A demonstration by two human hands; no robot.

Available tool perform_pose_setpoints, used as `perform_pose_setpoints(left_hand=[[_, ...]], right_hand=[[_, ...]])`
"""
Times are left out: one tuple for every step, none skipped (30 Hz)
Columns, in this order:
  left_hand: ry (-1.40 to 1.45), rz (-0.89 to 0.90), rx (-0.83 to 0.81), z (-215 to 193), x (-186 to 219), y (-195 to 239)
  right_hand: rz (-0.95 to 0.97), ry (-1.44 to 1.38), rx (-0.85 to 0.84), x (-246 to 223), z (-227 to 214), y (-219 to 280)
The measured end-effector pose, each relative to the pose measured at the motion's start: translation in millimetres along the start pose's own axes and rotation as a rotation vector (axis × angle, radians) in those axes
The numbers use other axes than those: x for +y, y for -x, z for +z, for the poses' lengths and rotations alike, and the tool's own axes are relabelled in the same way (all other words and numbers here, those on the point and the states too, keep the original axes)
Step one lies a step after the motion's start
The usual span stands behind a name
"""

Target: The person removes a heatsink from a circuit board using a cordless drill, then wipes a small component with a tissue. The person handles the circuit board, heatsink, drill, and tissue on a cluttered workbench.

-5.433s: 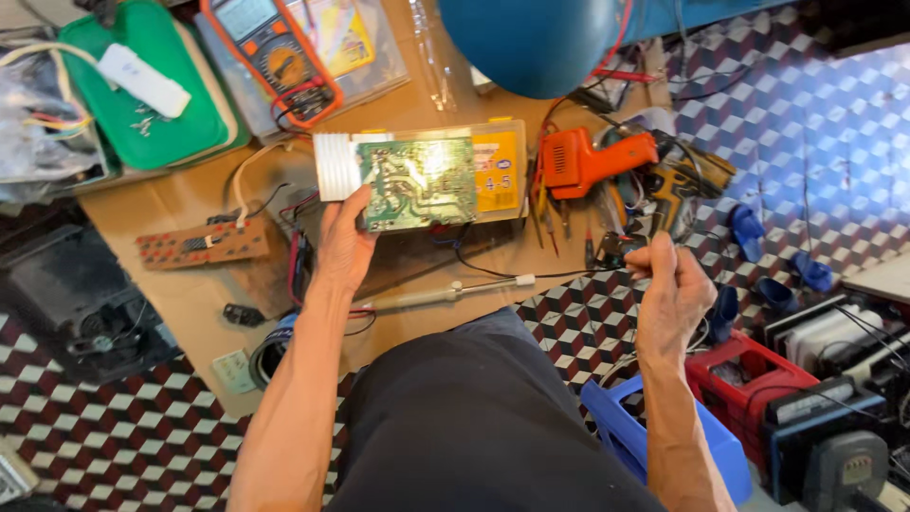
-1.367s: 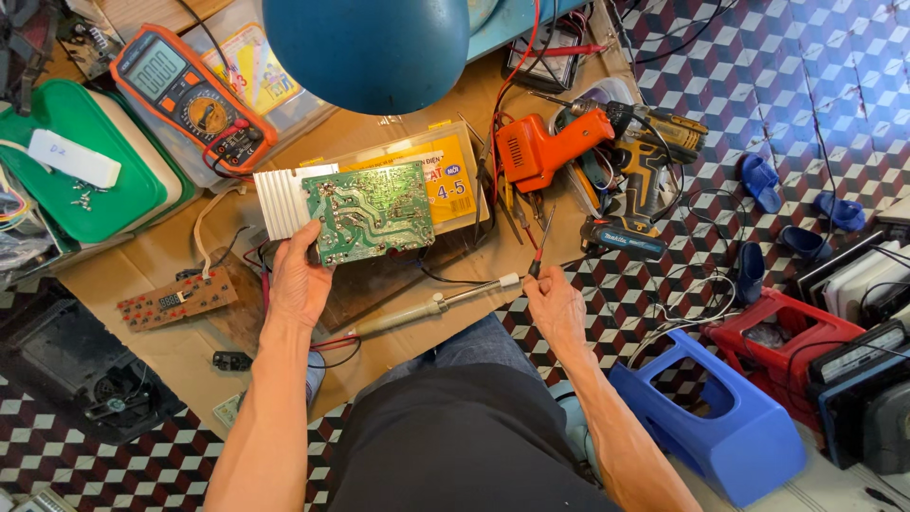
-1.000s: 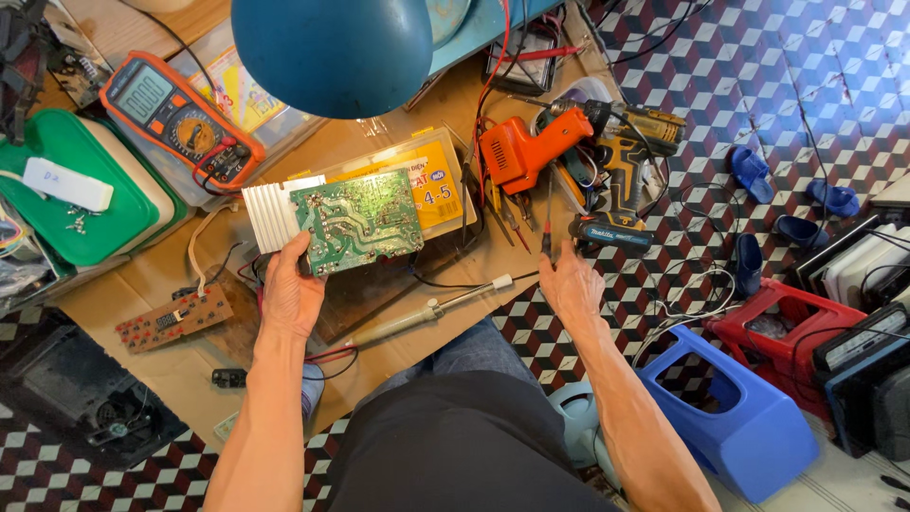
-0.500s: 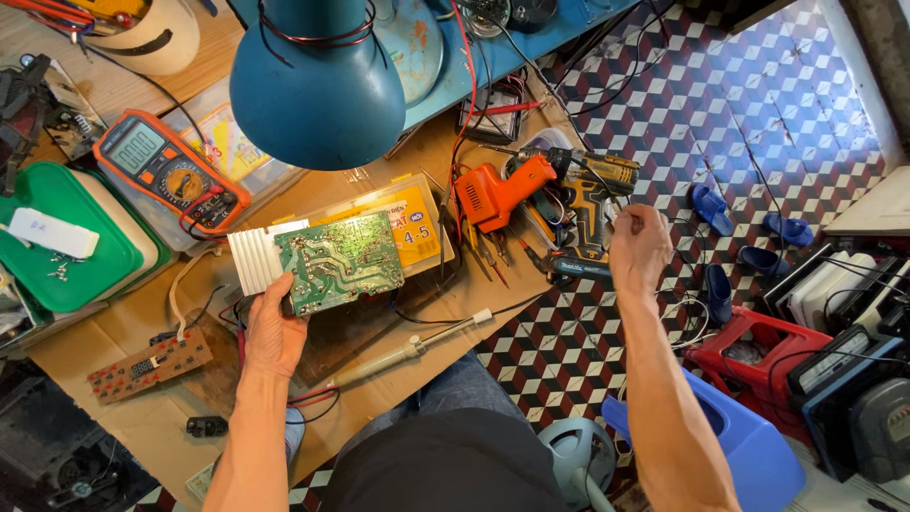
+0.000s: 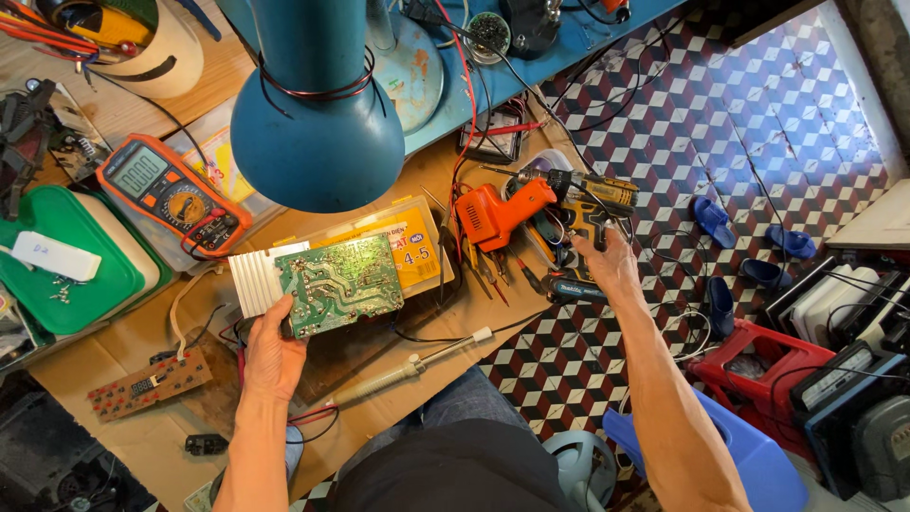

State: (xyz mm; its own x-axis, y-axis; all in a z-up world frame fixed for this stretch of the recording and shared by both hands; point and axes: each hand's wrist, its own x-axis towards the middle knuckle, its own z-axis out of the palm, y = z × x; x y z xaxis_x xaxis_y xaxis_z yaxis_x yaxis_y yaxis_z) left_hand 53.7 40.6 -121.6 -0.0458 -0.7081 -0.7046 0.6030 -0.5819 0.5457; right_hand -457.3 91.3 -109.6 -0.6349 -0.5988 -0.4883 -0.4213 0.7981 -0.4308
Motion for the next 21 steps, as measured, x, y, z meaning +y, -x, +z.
perform_pose_setpoints(left_hand=[[0.005,-0.003,-0.005,-0.1,-1.3,-0.5],[0.010,-0.007,-0.011,-0.8,-1.8,-0.7],[0.018,-0.008,-0.016,-1.3,-3.1,-1.0],[0.018,-0.014,-0.012,-1.6,-4.9,-1.1],[0.019,-0.015,-0.008,-2.7,-4.5,-1.7],[0.019,-0.016,-0.003,-3.7,-4.0,-2.7],[0.023,-0.010,0.002,-5.2,-3.1,-3.2],[0.026,-0.004,0.006,-6.2,-3.0,-3.9],[0.028,-0.007,0.008,-6.6,-4.9,-4.7],[0.024,-0.017,0.017,-7.5,-5.3,-6.2],[0.021,-0.025,0.029,-8.9,-5.8,-6.5],[0.018,-0.033,0.041,-10.5,-6.4,-5.3],[0.019,-0.038,0.035,-10.8,-5.7,-6.0],[0.019,-0.044,0.030,-11.1,-4.7,-5.6],[0.024,-0.048,0.022,-10.2,-4.5,-5.7],[0.024,-0.044,0.015,-9.1,-4.5,-5.9],[0.027,-0.038,0.010,-9.0,-4.3,-4.9],[0.029,-0.032,0.004,-8.7,-3.7,-4.7],[0.034,-0.032,0.000,-8.6,-3.8,-4.0],[0.039,-0.032,-0.004,-8.6,-3.9,-3.5],[0.041,-0.033,-0.007,-8.9,-3.8,-3.4]], right_hand=[[0.043,0.002,-0.029,-1.5,-1.8,-1.0],[0.026,-0.030,-0.029,-3.6,-2.5,-1.6],[0.005,-0.062,-0.029,-7.0,-4.2,-3.0],[-0.015,-0.094,-0.029,-9.6,-6.5,-1.8],[-0.014,-0.067,-0.012,-14.3,-7.2,-1.2],[-0.014,-0.040,0.004,-17.9,-9.1,2.1],[-0.016,-0.012,0.017,-22.6,-10.4,4.8],[-0.005,-0.016,0.030,-27.9,-11.1,6.6],[0.015,-0.018,0.047,-29.0,-15.8,11.1],[0.035,-0.020,0.065,-30.5,-20.9,13.8],[0.021,0.005,0.081,-32.2,-25.9,15.9],[0.008,0.029,0.098,-34.2,-32.7,16.1],[-0.003,0.051,0.119,-35.5,-39.2,16.4],[-0.013,0.088,0.185,-36.2,-43.6,17.6],[-0.026,0.126,0.253,-37.1,-49.0,16.8],[-0.040,0.163,0.321,-36.6,-52.9,17.6],[-0.095,0.160,0.402,-36.5,-53.8,17.2],[-0.150,0.156,0.483,-34.9,-52.9,18.2],[-0.208,0.153,0.561,-32.4,-51.2,19.1],[-0.206,0.152,0.591,-29.8,-49.2,17.9],[-0.200,0.149,0.618,-24.6,-46.9,19.0]])
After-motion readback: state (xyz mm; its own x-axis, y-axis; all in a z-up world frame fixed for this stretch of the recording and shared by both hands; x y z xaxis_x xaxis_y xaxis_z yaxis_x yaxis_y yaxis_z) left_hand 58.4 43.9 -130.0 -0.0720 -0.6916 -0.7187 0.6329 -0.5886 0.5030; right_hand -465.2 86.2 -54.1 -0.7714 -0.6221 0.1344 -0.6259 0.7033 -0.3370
